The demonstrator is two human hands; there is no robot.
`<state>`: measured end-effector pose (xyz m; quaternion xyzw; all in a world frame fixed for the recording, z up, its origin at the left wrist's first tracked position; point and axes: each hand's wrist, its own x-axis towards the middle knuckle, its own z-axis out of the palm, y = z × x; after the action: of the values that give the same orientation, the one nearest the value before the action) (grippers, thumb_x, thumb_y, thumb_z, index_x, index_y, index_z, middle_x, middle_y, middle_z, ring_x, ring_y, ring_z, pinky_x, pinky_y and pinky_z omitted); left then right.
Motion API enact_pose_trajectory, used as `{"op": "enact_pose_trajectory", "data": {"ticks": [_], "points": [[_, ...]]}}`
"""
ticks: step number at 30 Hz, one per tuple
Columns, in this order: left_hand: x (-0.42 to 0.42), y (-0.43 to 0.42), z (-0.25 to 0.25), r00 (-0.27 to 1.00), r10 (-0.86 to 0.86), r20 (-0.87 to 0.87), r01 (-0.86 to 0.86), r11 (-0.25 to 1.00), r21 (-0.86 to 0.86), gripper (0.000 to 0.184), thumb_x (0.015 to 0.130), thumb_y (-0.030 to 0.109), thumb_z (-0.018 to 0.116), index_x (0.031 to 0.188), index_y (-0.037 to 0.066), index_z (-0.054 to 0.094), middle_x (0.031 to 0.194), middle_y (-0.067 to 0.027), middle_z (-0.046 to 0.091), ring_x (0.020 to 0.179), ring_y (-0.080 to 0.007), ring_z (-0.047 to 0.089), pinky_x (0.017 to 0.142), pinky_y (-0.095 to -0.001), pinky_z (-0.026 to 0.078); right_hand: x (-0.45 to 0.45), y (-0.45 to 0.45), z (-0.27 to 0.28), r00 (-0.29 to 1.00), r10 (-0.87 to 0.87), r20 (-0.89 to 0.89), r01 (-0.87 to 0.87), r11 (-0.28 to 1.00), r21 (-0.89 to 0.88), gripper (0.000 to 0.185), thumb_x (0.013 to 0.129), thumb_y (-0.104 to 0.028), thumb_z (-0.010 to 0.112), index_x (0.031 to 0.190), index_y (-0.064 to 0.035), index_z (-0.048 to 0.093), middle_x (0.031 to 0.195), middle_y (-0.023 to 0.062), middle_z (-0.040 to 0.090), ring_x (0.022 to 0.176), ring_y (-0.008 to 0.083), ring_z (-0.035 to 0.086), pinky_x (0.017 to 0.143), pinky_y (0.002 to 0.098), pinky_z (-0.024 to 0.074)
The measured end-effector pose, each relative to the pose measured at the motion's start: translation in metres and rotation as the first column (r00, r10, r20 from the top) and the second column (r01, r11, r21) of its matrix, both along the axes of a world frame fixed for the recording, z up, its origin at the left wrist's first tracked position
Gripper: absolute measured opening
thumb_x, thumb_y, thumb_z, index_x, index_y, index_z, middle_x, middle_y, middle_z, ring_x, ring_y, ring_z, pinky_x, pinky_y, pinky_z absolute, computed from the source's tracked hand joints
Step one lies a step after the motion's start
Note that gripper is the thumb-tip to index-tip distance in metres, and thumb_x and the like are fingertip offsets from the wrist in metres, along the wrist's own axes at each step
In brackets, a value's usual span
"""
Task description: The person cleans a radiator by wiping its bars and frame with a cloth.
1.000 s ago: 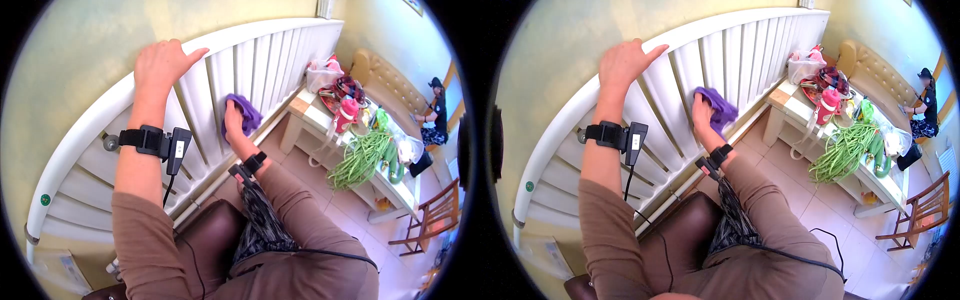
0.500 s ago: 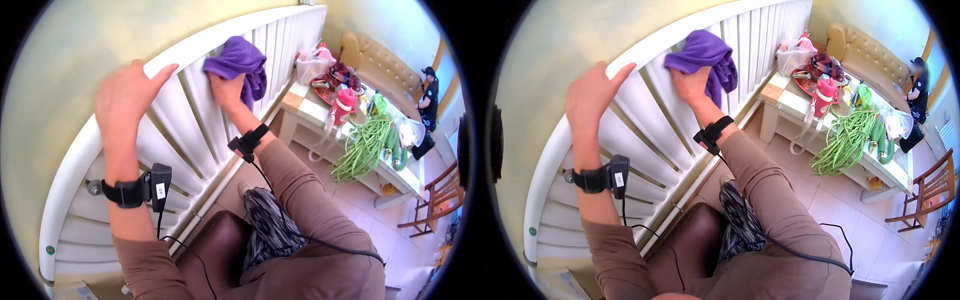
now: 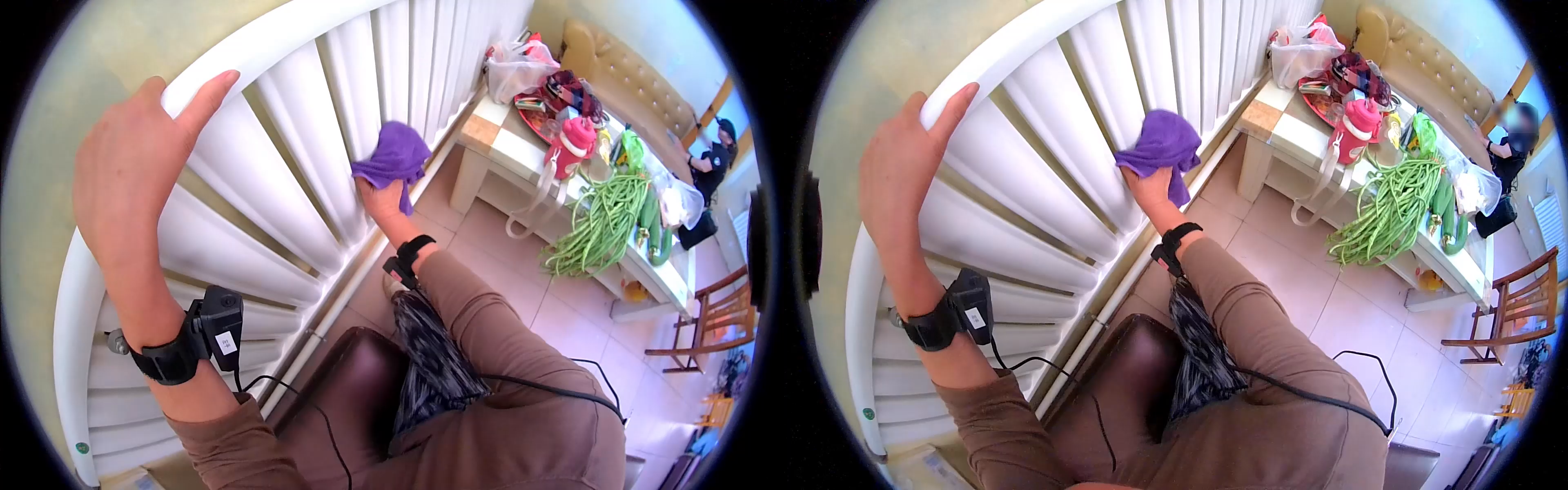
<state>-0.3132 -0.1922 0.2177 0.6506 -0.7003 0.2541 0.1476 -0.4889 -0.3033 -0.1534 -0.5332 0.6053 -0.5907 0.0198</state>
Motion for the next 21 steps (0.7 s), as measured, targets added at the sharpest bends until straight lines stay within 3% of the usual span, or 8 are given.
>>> {"op": "enact_pose_trajectory", "data": {"ticks": [7, 9, 12, 15, 16, 17, 19, 21], "points": [[0.006, -0.003, 0.001, 0.997, -0.070, 0.028, 0.071, 0.997, -0.035, 0.068, 0.079, 0.066, 0.042, 0.081, 0.000, 0.061, 0.072, -0.0204, 0.061, 0.072, -0.0358, 0.060, 0.066, -0.0411, 0.047, 0.012, 0.029, -0.048, 0.993, -0.113, 0.036, 0.109, 0.990, 0.092, 0.030, 0.074, -0.035, 0.063, 0.076, -0.0047, 0.066, 0.078, 0.0178, 0.064, 0.074, 0.0349, 0.060, 0.073, 0.0421, 0.0458], [0.009, -0.005, -0.002, 0.994, -0.102, 0.048, 0.106, 0.991, -0.080, 0.069, 0.079, 0.066, 0.043, 0.080, 0.000, 0.061, 0.072, -0.0204, 0.061, 0.071, -0.0361, 0.060, 0.065, -0.0413, 0.047, 0.005, 0.035, -0.067, 0.977, 0.091, -0.195, 0.045, 0.801, 0.597, 0.034, 0.075, -0.034, 0.062, 0.080, -0.0015, 0.066, 0.082, 0.0206, 0.063, 0.078, 0.0362, 0.061, 0.074, 0.0443, 0.0464], [0.013, -0.004, -0.002, 0.988, -0.145, 0.051, 0.151, 0.979, -0.133, 0.069, 0.078, 0.067, 0.043, 0.079, 0.000, 0.061, 0.071, -0.0201, 0.061, 0.071, -0.0364, 0.060, 0.064, -0.0416, 0.048, -0.010, 0.041, -0.101, 0.999, 0.043, 0.007, -0.041, 0.859, 0.511, 0.037, 0.076, -0.033, 0.058, 0.085, 0.0023, 0.065, 0.086, 0.0260, 0.062, 0.082, 0.0397, 0.060, 0.077, 0.0443, 0.0469], [0.014, 0.003, 0.000, 0.987, -0.158, 0.010, 0.158, 0.981, -0.110, 0.069, 0.078, 0.067, 0.044, 0.079, 0.000, 0.062, 0.072, -0.0197, 0.062, 0.071, -0.0360, 0.061, 0.063, -0.0420, 0.048, -0.026, 0.028, -0.081, 0.971, -0.044, 0.237, -0.114, 0.784, 0.611, 0.037, 0.074, -0.027, 0.058, 0.091, 0.0050, 0.064, 0.092, 0.0273, 0.062, 0.087, 0.0379, 0.060, 0.079, 0.0421, 0.0463], [0.013, 0.004, 0.002, 0.987, -0.161, -0.006, 0.160, 0.984, -0.074, 0.069, 0.077, 0.068, 0.044, 0.078, 0.001, 0.062, 0.073, -0.0194, 0.062, 0.071, -0.0356, 0.061, 0.063, -0.0421, 0.048, -0.024, 0.038, -0.047, 0.834, -0.088, 0.545, -0.222, 0.850, 0.477, 0.039, 0.073, -0.027, 0.057, 0.093, 0.0067, 0.063, 0.093, 0.0276, 0.062, 0.089, 0.0366, 0.060, 0.079, 0.0401, 0.0462], [0.012, 0.005, 0.005, 0.985, -0.170, -0.011, 0.168, 0.982, -0.090, 0.069, 0.077, 0.068, 0.044, 0.078, 0.001, 0.062, 0.073, -0.0194, 0.062, 0.071, -0.0356, 0.061, 0.063, -0.0421, 0.048, -0.028, 0.032, -0.027, 0.763, -0.164, 0.625, -0.166, 0.885, 0.435, 0.041, 0.073, -0.027, 0.059, 0.093, 0.0075, 0.063, 0.092, 0.0278, 0.061, 0.090, 0.0359, 0.060, 0.078, 0.0389, 0.0460], [0.011, 0.006, 0.007, 0.989, -0.146, -0.005, 0.145, 0.989, -0.020, 0.070, 0.077, 0.068, 0.044, 0.078, 0.001, 0.061, 0.072, -0.0192, 0.062, 0.070, -0.0350, 0.061, 0.062, -0.0422, 0.049, -0.053, 0.015, 0.011, 0.838, -0.076, 0.541, -0.161, 0.912, 0.377, 0.039, 0.073, -0.024, 0.063, 0.099, 0.0059, 0.062, 0.092, 0.0178, 0.064, 0.087, 0.0268, 0.060, 0.076, 0.0343, 0.0459], [0.013, 0.002, 0.004, 0.986, -0.165, -0.031, 0.163, 0.985, -0.054, 0.068, 0.077, 0.067, 0.045, 0.077, 0.001, 0.063, 0.072, -0.0182, 0.063, 0.070, -0.0344, 0.062, 0.062, -0.0413, 0.049, -0.074, -0.004, 0.061, 0.945, -0.072, 0.318, -0.051, 0.930, 0.363, 0.038, 0.072, -0.024, 0.064, 0.097, 0.0043, 0.061, 0.091, 0.0168, 0.064, 0.086, 0.0262, 0.060, 0.075, 0.0346, 0.0455]]}}
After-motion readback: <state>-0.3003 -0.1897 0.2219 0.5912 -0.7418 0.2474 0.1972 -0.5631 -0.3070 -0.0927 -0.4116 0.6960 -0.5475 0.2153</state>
